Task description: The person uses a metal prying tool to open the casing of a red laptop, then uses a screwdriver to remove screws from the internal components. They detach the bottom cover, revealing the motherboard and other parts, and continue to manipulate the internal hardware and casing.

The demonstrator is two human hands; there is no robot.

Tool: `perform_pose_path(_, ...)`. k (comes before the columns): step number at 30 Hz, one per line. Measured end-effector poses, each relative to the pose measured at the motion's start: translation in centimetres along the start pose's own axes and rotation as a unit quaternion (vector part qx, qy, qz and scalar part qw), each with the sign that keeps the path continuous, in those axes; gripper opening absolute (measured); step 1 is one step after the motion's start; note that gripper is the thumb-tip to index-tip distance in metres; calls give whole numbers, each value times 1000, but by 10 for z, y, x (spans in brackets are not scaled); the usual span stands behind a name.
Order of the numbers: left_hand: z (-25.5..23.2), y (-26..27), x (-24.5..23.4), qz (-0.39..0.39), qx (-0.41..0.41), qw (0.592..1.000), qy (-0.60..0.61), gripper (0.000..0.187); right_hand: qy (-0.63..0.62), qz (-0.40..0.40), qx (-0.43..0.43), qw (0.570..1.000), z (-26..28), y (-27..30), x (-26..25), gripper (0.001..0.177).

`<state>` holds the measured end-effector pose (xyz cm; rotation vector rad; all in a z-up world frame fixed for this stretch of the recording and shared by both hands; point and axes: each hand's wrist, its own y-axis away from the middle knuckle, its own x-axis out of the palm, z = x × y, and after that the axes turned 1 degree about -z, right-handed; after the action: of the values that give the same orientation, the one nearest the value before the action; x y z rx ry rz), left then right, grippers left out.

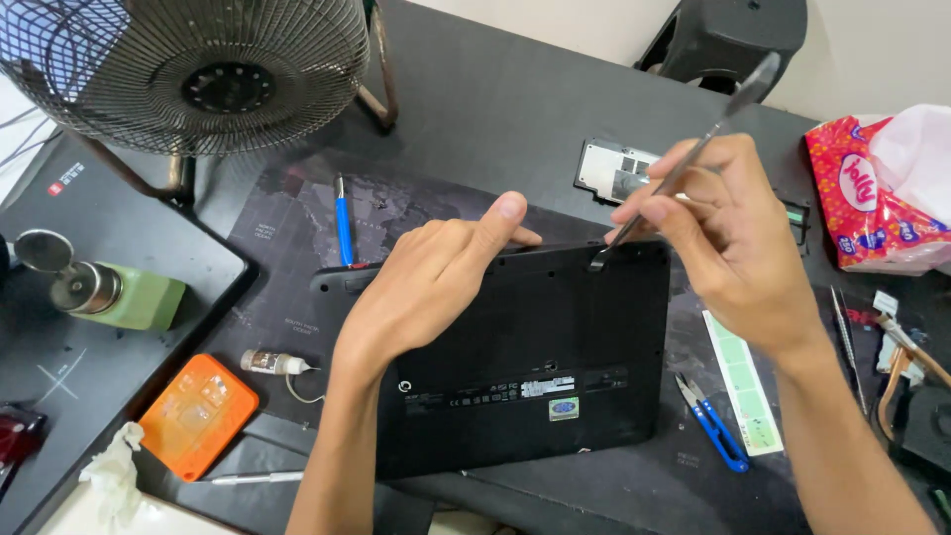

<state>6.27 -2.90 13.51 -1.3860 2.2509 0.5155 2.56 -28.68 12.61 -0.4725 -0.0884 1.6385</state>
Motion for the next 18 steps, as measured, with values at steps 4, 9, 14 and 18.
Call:
perform_pose_path(4,6,-3,1,4,-5,1000,2,79,25,44,14,999,7,-13,-1,19)
perform_pose_path(9,12,-3,0,-4,31,999,28,76,136,106,15,985,20,-20,1,15)
perform_pose_path(14,7,-2,4,-21,54,998,9,51,106,95,53,988,10,-30,6,15)
perform_pose_path(18,2,-6,6,-20,15,999,-33,38,18,105,95,990,-7,-38,7,16)
